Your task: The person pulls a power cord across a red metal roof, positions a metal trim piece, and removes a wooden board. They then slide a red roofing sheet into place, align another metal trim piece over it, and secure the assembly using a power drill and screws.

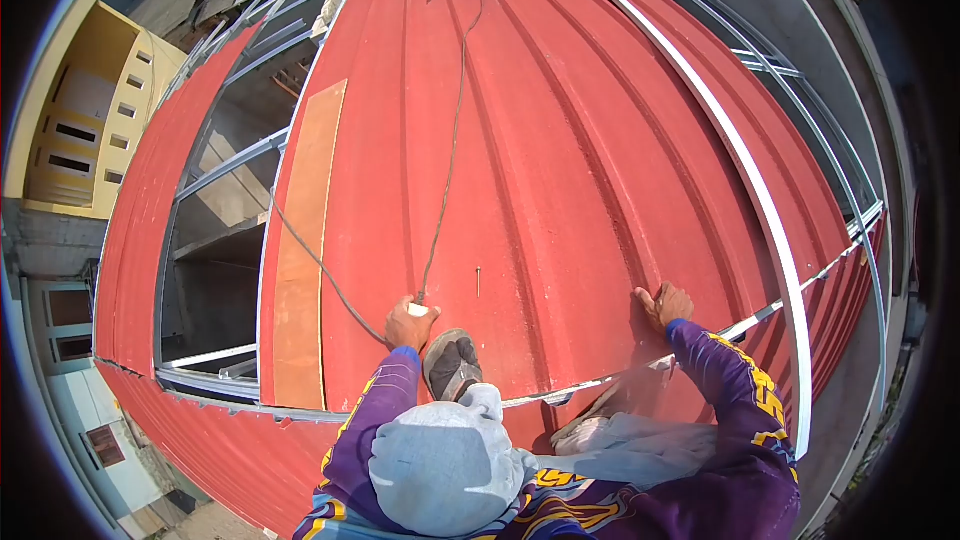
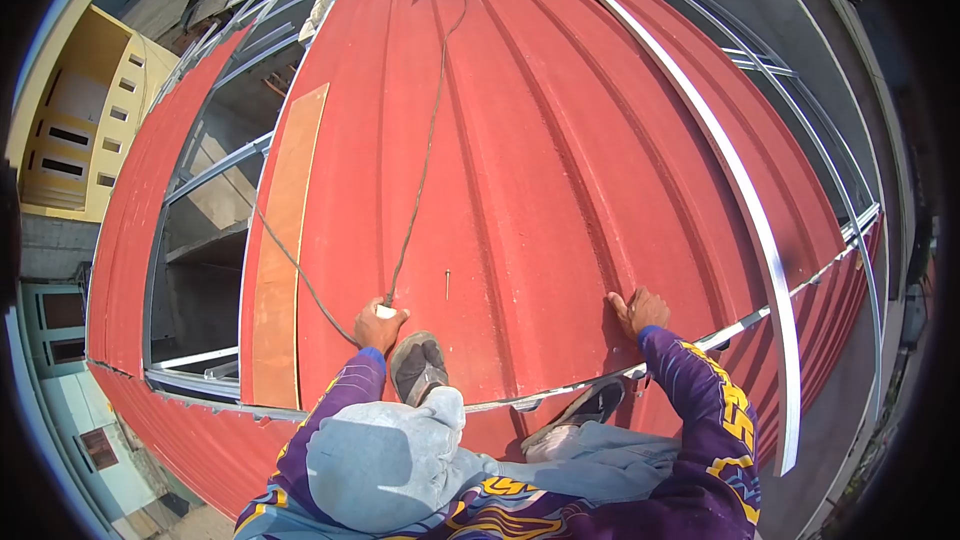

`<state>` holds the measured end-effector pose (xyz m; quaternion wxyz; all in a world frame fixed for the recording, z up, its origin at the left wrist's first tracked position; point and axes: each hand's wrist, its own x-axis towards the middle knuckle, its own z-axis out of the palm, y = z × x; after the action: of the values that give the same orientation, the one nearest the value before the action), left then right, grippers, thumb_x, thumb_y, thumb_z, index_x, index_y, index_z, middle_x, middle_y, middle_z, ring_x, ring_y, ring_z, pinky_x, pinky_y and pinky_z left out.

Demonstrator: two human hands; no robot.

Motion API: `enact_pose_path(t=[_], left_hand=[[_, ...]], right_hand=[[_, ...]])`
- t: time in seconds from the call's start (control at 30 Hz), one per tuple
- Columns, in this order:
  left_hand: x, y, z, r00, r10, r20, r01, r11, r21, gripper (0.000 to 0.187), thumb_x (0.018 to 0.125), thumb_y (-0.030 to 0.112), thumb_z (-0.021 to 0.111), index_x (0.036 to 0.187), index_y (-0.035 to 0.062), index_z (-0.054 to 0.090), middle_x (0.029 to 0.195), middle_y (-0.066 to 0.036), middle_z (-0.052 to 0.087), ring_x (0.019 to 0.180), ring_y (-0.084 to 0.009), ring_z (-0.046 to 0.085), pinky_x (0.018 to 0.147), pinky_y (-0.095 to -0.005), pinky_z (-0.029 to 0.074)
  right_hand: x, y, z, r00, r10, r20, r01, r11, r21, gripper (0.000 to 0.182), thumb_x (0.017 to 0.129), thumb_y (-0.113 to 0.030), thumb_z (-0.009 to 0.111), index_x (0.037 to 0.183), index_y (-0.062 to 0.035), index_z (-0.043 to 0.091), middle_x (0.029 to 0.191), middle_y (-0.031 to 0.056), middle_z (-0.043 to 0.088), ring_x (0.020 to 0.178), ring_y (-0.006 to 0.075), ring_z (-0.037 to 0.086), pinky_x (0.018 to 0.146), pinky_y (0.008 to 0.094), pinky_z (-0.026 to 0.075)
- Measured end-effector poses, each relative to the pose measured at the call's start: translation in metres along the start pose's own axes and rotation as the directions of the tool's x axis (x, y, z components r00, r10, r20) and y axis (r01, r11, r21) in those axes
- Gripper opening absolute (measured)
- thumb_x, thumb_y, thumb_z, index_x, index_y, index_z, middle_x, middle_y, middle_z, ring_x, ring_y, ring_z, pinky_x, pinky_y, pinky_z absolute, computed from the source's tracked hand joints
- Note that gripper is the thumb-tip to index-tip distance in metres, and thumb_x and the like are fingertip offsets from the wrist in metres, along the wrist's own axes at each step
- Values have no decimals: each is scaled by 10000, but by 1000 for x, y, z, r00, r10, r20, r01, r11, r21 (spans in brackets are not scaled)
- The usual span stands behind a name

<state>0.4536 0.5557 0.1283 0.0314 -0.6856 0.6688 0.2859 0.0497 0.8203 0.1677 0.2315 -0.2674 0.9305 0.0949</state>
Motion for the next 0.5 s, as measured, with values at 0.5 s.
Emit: enact_pose_path(t=[0.5], left_hand=[[18, 15, -4, 997, 78, -18, -77, 997, 23, 452, 619, 350, 834, 866, 19, 650, 859, -194, 698, 805, -352, 684, 723, -449, 533]], right_hand=[[-1, 1, -4, 996, -12, -83, 27, 983, 183, 609, 763, -623, 673, 809, -16, 641, 782, 211, 671, 799, 392, 666, 713, 485, 511]])
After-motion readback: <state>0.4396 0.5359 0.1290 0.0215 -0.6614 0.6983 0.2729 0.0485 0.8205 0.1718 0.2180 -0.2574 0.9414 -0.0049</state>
